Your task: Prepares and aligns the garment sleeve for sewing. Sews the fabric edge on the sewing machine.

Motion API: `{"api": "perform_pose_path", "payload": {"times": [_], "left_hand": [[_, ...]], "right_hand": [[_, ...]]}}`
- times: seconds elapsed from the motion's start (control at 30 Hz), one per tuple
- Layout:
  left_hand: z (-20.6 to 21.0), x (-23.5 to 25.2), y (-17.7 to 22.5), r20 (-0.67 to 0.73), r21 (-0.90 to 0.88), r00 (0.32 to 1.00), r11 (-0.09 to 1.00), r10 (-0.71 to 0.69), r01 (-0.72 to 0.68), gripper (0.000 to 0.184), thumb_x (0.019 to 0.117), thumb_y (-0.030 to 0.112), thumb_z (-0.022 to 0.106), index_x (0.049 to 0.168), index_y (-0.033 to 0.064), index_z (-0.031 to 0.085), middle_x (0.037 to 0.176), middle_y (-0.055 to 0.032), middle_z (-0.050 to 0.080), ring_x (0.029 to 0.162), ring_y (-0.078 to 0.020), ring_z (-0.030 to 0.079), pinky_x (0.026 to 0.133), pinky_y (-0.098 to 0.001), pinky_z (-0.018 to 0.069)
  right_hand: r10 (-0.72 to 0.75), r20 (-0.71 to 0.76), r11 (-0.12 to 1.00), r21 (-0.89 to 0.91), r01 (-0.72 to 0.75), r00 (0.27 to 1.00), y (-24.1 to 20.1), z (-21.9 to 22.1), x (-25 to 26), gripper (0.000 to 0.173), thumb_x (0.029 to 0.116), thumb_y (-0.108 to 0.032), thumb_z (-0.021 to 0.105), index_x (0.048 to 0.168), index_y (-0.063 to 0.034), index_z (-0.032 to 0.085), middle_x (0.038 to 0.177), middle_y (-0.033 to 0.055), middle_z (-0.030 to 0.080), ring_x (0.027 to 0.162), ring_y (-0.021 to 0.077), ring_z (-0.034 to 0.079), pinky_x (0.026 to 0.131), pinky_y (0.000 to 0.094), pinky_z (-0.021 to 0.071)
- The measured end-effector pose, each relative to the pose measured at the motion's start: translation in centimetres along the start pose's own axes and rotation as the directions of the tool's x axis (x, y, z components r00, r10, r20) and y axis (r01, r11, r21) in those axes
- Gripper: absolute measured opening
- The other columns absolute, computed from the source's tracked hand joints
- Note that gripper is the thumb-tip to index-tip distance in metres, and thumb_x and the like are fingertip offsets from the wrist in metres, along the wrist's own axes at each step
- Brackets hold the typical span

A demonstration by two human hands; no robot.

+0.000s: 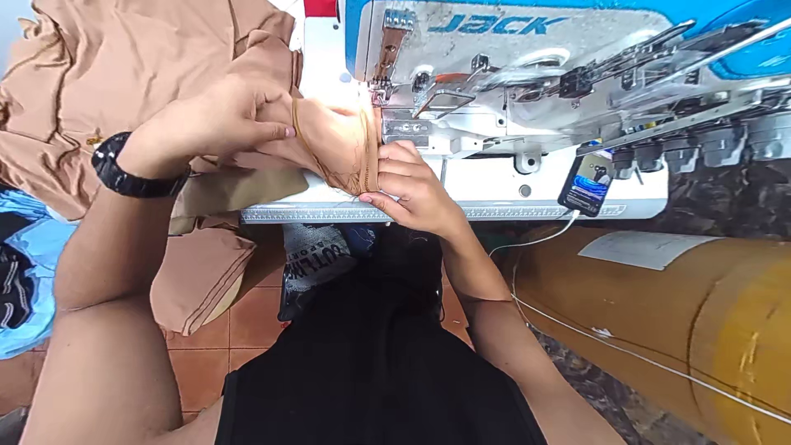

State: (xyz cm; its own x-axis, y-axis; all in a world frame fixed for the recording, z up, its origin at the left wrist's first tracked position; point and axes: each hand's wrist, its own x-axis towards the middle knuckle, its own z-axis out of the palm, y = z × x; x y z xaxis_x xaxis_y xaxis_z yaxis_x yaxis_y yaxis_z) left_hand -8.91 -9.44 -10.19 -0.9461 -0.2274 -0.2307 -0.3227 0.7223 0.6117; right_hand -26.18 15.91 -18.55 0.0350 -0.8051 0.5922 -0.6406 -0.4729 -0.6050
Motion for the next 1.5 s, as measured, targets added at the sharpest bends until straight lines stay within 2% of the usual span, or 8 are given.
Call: {"api": "perform_pose_path", "payload": {"times": [0.1,0.27,0.3,0.4,0.5,0.8,0.97,1.5], "left_hand": [[1.2,-0.9,2.4,-0.269,0.301,0.957,0.953,0.104,-0.019,0.031,0.0995,0.018,0.062,0.124,-0.0008,0.064,0.111,-0.0270,0.068,0.101,-0.0470,0.067,0.084,-0.0699,0.0491],[8.0,-0.1,3.9,-0.078,0.399,0.857,0.804,0.509,-0.441,0.063,0.0890,0.025,0.065,0.150,0.0129,0.051,0.153,-0.0136,0.051,0.130,-0.0384,0.053,0.097,-0.0562,0.0458],[9.0,0.6,3.5,-0.058,0.436,0.860,0.788,0.506,-0.434,0.065,0.0901,0.029,0.067,0.150,0.0105,0.051,0.151,-0.0151,0.053,0.125,-0.0392,0.055,0.093,-0.0553,0.0461],[9.4,1.9,2.1,-0.165,0.551,0.823,0.743,0.544,-0.380,0.026,0.0914,0.007,0.058,0.115,0.0005,0.068,0.113,-0.0203,0.068,0.095,-0.0415,0.064,0.070,-0.0543,0.0467],[8.6,1.1,2.0,-0.244,0.557,0.728,0.707,0.640,-0.436,0.015,0.0939,0.006,0.055,0.100,-0.0004,0.068,0.099,-0.0203,0.068,0.088,-0.0398,0.065,0.069,-0.0520,0.0480],[8.7,0.8,1.9,-0.175,0.541,0.732,0.686,0.658,-0.487,0.015,0.0931,-0.001,0.054,0.097,0.0033,0.067,0.128,-0.0156,0.069,0.088,-0.0347,0.065,0.067,-0.0478,0.0453],[7.7,0.6,1.9,-0.192,0.543,0.732,0.692,0.654,-0.476,0.029,0.0985,0.001,0.051,0.118,0.0053,0.071,0.118,-0.0156,0.071,0.091,-0.0354,0.065,0.071,-0.0486,0.0457],[7.0,3.7,0.1,-0.194,0.599,0.719,0.661,0.668,-0.452,0.032,0.0997,-0.005,0.049,0.114,0.0083,0.074,0.115,-0.0105,0.075,0.094,-0.0355,0.064,0.076,-0.0478,0.0441]], "right_hand": [[-0.003,0.003,0.998,-0.055,0.003,1.000,0.2,-0.2,0.3,0.021,0.0970,-0.015,0.067,0.080,-0.0036,0.073,0.085,0.0080,0.071,0.104,0.0258,0.064,0.099,0.0452,0.0450],[0.051,-0.020,0.996,-0.070,-0.052,0.999,0.5,0.4,-0.6,0.019,0.0969,-0.015,0.067,0.084,-0.0036,0.074,0.088,0.0085,0.072,0.102,0.0255,0.065,0.092,0.0414,0.0491],[0.069,-0.016,0.996,-0.059,-0.070,0.997,0.5,0.5,-0.7,0.018,0.0969,-0.014,0.066,0.085,-0.0030,0.074,0.089,0.0089,0.071,0.103,0.0260,0.064,0.092,0.0416,0.0493],[0.092,-0.019,0.996,-0.003,-0.092,0.996,0.4,0.7,-0.6,0.017,0.0968,-0.012,0.066,0.088,0.0000,0.075,0.098,0.0124,0.074,0.111,0.0270,0.066,0.099,0.0403,0.0518],[0.091,-0.070,0.987,0.142,-0.080,0.993,-0.8,0.8,-0.8,0.020,0.0963,-0.013,0.068,0.083,0.0016,0.074,0.093,0.0123,0.074,0.106,0.0231,0.067,0.095,0.0364,0.0534],[0.115,-0.042,0.992,0.064,-0.112,0.992,-0.6,1.0,-2.0,0.015,0.0979,-0.009,0.066,0.094,0.0010,0.076,0.107,0.0141,0.074,0.116,0.0256,0.065,0.101,0.0403,0.0523],[0.113,-0.130,0.985,0.143,-0.094,0.985,-0.7,1.1,-1.6,0.013,0.0958,-0.006,0.069,0.090,0.0044,0.075,0.103,0.0163,0.074,0.114,0.0256,0.068,0.101,0.0380,0.0546],[0.121,-0.106,0.983,-0.124,-0.134,0.987,1.2,0.8,0.2,0.010,0.0968,-0.004,0.067,0.096,0.0012,0.075,0.109,0.0150,0.075,0.115,0.0268,0.069,0.101,0.0391,0.0561]]}}
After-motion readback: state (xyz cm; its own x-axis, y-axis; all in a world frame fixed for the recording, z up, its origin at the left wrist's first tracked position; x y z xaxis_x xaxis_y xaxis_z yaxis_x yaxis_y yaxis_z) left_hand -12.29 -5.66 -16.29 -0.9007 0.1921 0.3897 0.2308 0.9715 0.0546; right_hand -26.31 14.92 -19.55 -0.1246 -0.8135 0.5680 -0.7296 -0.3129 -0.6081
